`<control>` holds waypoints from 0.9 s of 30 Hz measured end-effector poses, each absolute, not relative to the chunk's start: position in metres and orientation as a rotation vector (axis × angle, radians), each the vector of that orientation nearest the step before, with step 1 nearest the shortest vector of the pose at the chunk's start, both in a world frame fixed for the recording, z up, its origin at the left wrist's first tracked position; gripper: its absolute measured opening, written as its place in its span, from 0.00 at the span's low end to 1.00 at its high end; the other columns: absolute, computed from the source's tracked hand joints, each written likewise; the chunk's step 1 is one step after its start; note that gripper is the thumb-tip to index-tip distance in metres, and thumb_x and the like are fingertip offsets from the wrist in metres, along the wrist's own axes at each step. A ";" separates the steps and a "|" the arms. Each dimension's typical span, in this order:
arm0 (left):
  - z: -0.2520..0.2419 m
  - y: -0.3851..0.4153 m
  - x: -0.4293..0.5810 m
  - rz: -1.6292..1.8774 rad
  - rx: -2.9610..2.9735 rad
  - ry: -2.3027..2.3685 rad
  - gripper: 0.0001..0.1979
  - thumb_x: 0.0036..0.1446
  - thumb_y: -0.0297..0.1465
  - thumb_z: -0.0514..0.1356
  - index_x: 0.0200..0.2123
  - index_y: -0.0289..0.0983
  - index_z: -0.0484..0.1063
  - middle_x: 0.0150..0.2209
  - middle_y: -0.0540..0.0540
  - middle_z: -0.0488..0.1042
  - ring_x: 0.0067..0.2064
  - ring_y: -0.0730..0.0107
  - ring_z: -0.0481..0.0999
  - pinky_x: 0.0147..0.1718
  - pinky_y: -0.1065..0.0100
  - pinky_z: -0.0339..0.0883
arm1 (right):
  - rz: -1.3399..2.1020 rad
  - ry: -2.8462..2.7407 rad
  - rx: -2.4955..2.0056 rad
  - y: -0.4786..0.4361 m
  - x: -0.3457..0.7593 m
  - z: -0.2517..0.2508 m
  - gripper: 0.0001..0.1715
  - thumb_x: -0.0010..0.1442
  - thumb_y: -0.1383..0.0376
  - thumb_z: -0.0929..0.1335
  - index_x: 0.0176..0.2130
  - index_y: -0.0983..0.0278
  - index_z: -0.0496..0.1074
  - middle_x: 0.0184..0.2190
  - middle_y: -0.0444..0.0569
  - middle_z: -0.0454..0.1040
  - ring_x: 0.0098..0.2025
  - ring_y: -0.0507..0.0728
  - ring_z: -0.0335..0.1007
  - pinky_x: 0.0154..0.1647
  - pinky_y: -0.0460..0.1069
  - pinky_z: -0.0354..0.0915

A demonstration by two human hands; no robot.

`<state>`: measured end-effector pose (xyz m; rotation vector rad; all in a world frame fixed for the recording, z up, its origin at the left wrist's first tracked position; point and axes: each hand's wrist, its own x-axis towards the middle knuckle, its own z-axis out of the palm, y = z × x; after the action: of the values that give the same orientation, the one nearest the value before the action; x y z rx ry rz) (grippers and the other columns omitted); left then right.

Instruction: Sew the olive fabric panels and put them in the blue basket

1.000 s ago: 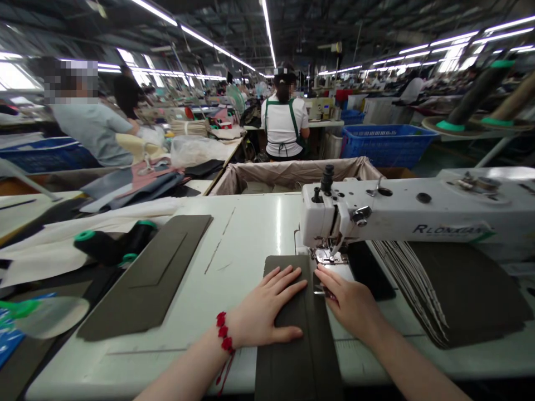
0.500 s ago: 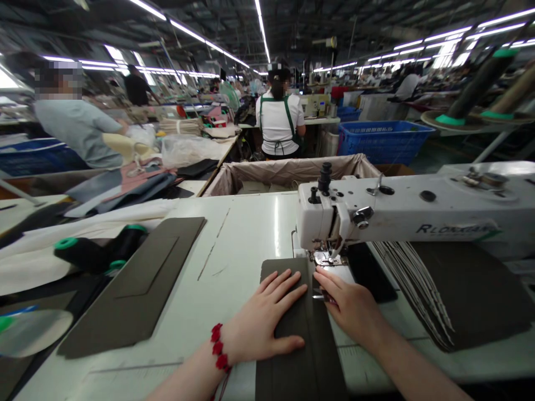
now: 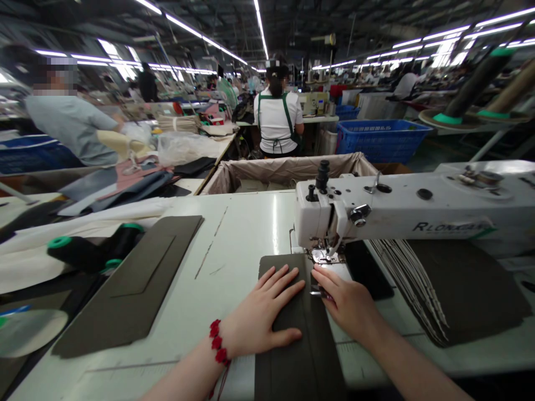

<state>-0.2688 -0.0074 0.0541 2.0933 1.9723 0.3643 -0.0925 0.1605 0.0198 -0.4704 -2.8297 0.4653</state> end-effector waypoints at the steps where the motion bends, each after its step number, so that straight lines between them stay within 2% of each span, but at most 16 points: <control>1: 0.054 -0.007 -0.269 0.358 2.092 1.970 0.42 0.54 0.49 0.61 0.67 0.44 0.46 0.68 0.47 0.43 0.68 0.50 0.42 0.65 0.47 0.38 | 0.456 -2.838 -0.470 0.160 -0.092 0.020 0.31 0.59 0.72 0.62 0.60 0.58 0.62 0.63 0.46 0.59 0.53 0.57 0.68 0.52 0.53 0.66; 5: 0.056 -0.007 -0.269 0.354 2.087 1.953 0.42 0.53 0.50 0.62 0.66 0.44 0.48 0.68 0.48 0.44 0.68 0.50 0.43 0.65 0.47 0.38 | 0.426 -2.866 -0.473 0.160 -0.091 0.021 0.28 0.60 0.71 0.62 0.59 0.58 0.63 0.63 0.46 0.59 0.53 0.57 0.69 0.51 0.52 0.67; 15: 0.057 -0.009 -0.273 0.406 2.113 1.950 0.35 0.57 0.45 0.60 0.65 0.47 0.52 0.67 0.48 0.47 0.67 0.51 0.44 0.65 0.46 0.35 | 0.432 -2.849 -0.474 0.160 -0.092 0.020 0.32 0.59 0.72 0.62 0.61 0.58 0.60 0.63 0.47 0.59 0.55 0.57 0.67 0.52 0.53 0.66; 27: 0.055 -0.008 -0.274 0.433 2.134 1.947 0.33 0.60 0.43 0.58 0.65 0.47 0.51 0.67 0.47 0.50 0.67 0.51 0.47 0.65 0.45 0.34 | 0.418 -2.849 -0.472 0.161 -0.092 0.019 0.30 0.61 0.70 0.61 0.61 0.57 0.60 0.63 0.46 0.59 0.54 0.57 0.68 0.52 0.53 0.66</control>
<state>-0.2738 -0.0083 0.0550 2.1336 1.9470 0.4330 -0.0922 0.1611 0.0194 -0.4719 -2.8491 0.4180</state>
